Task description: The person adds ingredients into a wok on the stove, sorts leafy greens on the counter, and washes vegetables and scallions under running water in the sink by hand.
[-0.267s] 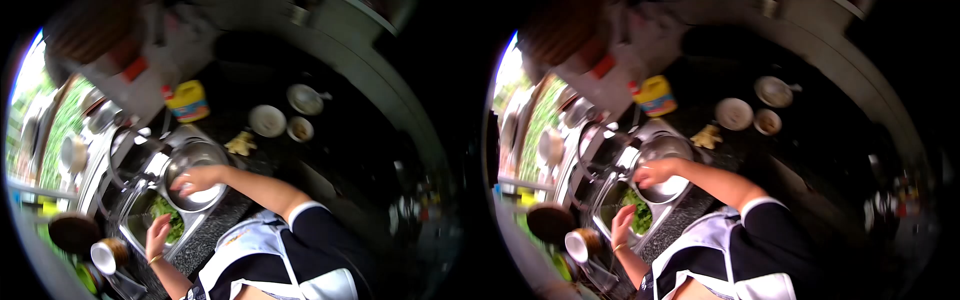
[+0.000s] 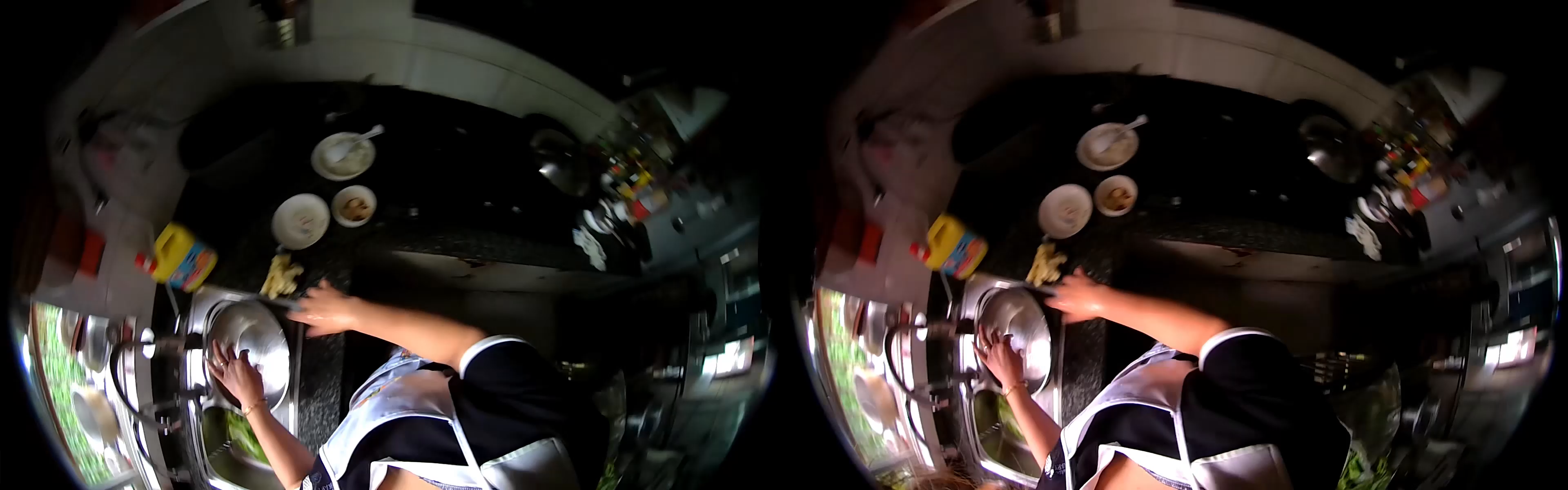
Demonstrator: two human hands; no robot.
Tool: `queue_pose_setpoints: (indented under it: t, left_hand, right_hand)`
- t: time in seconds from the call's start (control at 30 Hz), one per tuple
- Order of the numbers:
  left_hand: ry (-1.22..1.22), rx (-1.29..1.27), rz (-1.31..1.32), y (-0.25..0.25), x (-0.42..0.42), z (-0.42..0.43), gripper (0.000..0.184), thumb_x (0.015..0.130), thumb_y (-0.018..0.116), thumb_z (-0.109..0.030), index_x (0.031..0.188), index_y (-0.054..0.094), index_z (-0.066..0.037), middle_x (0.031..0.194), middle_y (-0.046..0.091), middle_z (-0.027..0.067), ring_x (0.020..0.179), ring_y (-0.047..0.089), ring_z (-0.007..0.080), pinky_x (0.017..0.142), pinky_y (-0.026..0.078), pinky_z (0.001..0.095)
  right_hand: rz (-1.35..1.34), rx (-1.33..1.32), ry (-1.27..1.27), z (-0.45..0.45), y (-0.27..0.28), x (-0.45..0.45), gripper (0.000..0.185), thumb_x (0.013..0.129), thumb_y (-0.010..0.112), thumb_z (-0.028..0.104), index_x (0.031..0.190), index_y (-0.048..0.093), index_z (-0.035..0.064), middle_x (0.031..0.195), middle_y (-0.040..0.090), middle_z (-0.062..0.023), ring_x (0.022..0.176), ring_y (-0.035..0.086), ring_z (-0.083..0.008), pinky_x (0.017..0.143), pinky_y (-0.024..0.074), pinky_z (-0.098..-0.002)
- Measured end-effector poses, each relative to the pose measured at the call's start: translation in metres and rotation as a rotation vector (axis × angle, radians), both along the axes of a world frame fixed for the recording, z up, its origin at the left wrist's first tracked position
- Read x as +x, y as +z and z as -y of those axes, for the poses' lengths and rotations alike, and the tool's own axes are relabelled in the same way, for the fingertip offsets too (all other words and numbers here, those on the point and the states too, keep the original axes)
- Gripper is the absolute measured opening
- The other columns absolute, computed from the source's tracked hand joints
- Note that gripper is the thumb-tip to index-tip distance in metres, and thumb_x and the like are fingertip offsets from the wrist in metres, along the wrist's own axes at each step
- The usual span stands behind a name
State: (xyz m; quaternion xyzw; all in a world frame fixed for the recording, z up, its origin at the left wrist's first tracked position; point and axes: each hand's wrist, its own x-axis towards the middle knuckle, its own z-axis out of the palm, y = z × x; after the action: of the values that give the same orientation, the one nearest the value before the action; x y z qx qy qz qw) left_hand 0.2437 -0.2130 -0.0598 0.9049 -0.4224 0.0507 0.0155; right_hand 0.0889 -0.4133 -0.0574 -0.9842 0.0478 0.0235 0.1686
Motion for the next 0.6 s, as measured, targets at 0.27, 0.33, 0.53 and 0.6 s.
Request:
queue_pose_setpoints:
  t: [0.27,0.33,0.53,0.6]
  left_hand:
    - [-0.298,-0.470,-0.409,-0.013,-0.034,0.151,0.017,0.075,0.060,-0.008,0.091,0.058,-0.002,0.095,0.057,0.0142,0.090,0.052,0.0324,0.079,0.041,0.0388]
    - [-0.363,-0.564,-0.513,-0.017,-0.063,0.198,0.015,0.075,0.060,-0.008,0.089,0.058,-0.003,0.093,0.056,0.0146,0.090,0.053,0.0323,0.078,0.042,0.0390]
    - [-0.412,-0.588,-0.488,-0.016,-0.153,0.308,0.014,0.072,0.060,-0.006,0.085,0.059,-0.005,0.097,0.056,0.0144,0.094,0.052,0.0329,0.081,0.041,0.0400]
    - [-0.390,-0.526,-0.480,-0.010,-0.174,0.324,0.016,0.071,0.061,-0.007,0.087,0.060,-0.004,0.098,0.057,0.0148,0.095,0.052,0.0336,0.081,0.042,0.0406]
  right_hand:
    - [-0.424,0.103,-1.474,0.177,-0.066,-0.367,0.049,0.080,0.056,0.036,0.119,0.047,0.0073,0.098,0.061,-0.0145,0.089,0.059,-0.0309,0.072,0.0466,-0.0410]
    - [-0.373,-0.002,-1.572,0.213,-0.061,-0.401,0.050,0.081,0.056,0.037,0.120,0.045,0.0075,0.099,0.061,-0.0143,0.088,0.059,-0.0309,0.071,0.0469,-0.0410]
    - [0.348,-0.091,-1.252,0.282,0.039,-0.408,0.027,0.079,0.059,0.033,0.092,0.059,0.0105,0.080,0.062,-0.0117,0.076,0.061,-0.0275,0.061,0.0482,-0.0393]
    - [0.378,-0.355,-1.350,0.334,0.072,-0.428,0.028,0.079,0.057,0.033,0.098,0.057,0.0107,0.086,0.060,-0.0122,0.074,0.061,-0.0285,0.060,0.0486,-0.0391]
